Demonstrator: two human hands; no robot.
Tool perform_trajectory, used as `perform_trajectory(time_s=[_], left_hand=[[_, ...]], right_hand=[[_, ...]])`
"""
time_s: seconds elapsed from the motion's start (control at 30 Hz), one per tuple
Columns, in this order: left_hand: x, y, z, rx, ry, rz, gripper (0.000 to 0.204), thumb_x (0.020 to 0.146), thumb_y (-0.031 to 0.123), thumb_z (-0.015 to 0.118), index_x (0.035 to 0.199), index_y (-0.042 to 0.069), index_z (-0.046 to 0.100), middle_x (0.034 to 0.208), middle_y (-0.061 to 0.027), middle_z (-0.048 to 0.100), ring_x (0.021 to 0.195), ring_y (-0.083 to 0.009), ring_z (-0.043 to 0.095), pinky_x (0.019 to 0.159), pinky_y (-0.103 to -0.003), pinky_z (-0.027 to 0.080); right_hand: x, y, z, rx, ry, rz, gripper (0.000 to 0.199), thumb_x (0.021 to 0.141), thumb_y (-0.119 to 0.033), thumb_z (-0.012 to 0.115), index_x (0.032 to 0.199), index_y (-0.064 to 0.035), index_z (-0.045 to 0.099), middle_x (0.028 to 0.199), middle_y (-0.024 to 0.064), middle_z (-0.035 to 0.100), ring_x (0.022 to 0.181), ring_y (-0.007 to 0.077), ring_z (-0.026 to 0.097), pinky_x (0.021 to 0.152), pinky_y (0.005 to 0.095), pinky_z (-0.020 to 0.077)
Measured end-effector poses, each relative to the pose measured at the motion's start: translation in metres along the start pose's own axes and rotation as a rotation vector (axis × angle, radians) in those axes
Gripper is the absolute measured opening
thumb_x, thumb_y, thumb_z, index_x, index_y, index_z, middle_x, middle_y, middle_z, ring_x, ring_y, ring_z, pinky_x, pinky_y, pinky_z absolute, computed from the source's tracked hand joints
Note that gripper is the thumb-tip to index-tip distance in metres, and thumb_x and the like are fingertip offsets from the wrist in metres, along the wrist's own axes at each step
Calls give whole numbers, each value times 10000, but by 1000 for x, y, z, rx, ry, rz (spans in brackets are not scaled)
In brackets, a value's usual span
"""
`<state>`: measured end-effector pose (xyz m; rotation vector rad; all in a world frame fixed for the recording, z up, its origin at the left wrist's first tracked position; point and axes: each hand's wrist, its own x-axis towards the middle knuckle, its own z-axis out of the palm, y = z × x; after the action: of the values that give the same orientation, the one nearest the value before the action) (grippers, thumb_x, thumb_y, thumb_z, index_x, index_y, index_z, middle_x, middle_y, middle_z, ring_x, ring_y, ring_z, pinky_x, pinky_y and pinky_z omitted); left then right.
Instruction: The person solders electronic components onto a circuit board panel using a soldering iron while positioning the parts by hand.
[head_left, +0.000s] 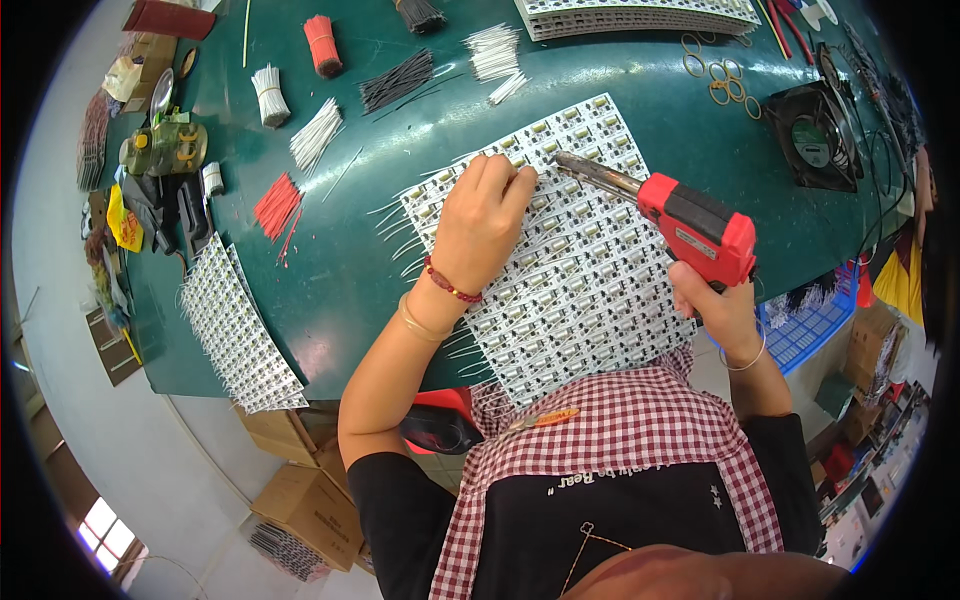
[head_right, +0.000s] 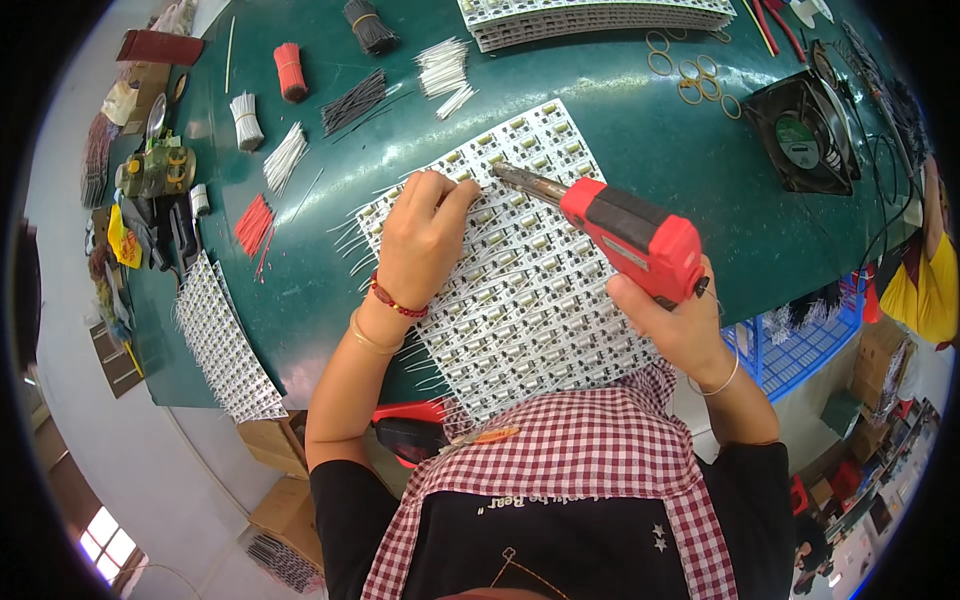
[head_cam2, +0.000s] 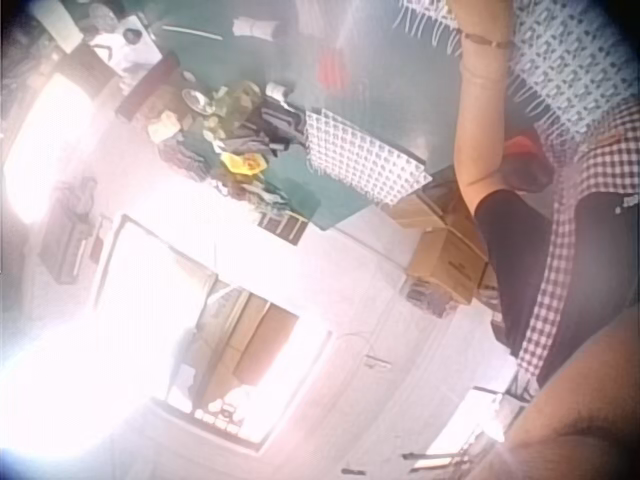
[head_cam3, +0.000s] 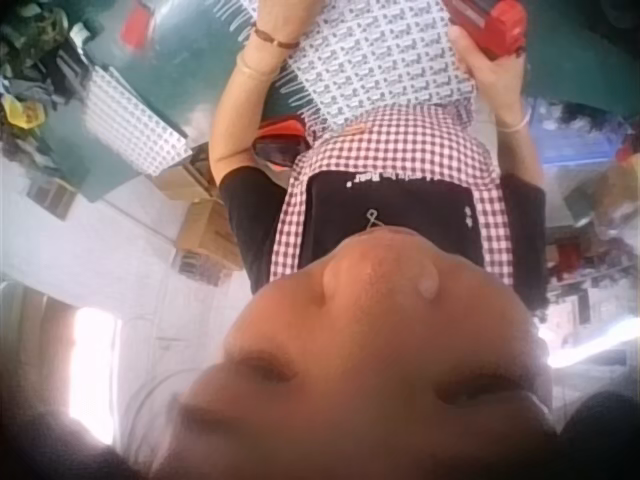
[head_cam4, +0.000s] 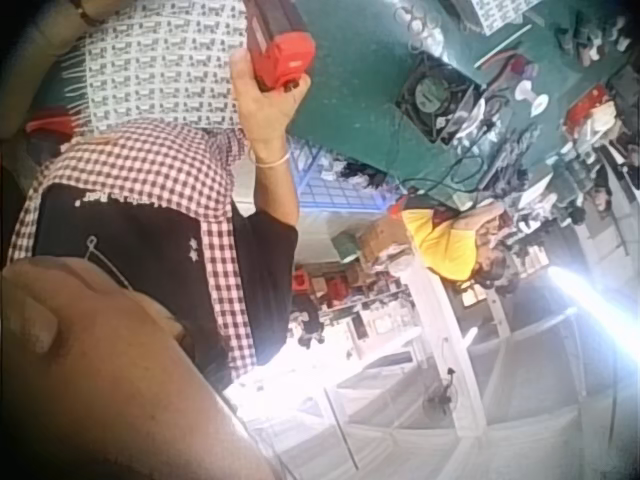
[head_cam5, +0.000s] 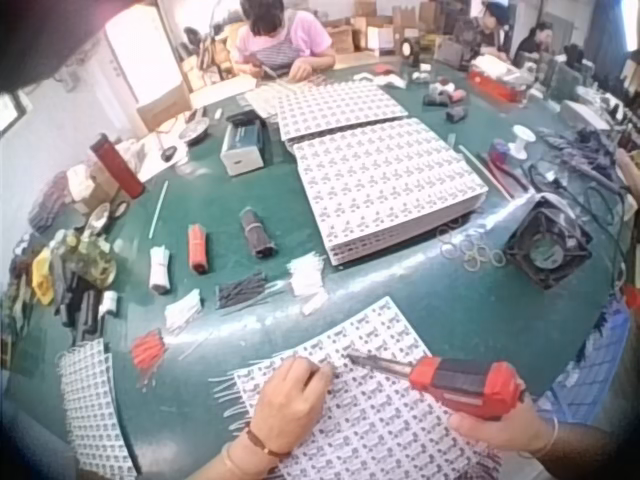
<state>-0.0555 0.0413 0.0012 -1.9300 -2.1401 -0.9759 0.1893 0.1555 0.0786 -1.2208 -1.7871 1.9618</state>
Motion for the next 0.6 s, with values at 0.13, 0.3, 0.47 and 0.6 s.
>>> perform_trajectory(time_s=[0.13, 0.3, 0.47, 0.6], left_hand=[[-1, -1, 1, -22, 14, 5, 218, 692, -84, 639, 891, 6, 646, 765, -83, 487, 719, -226, 528, 619, -329, 465], [-1, 1, -3, -38, -7, -1, 262, 678, -89, 622, 921, 7, 642, 789, -87, 499, 737, -236, 534, 640, -328, 472], [-2, 0, -1, -28, -5, -7, 288, 668, -90, 618, 937, 11, 640, 796, -87, 499, 741, -236, 534, 644, -329, 473], [-2, 2, -1, -13, 6, -5, 294, 661, -90, 620, 937, 10, 640, 790, -86, 490, 736, -237, 530, 641, -330, 472]], right_hand=[[0, 1, 2, -18, -6, -18, 176, 840, -92, 724, 962, -9, 626, 652, -24, 572, 498, 39, 510, 453, 207, 412], [-2, 3, 1, -18, -3, -21, 160, 838, -98, 729, 928, -12, 629, 640, -24, 573, 491, 39, 511, 450, 204, 411], [0, 2, 2, -1, -4, 4, 154, 833, -101, 737, 907, -15, 633, 638, -23, 576, 488, 38, 511, 449, 207, 410], [-1, 5, 2, -112, -26, -66, 144, 835, -97, 734, 904, -18, 634, 637, -26, 572, 491, 36, 507, 448, 210, 408]])
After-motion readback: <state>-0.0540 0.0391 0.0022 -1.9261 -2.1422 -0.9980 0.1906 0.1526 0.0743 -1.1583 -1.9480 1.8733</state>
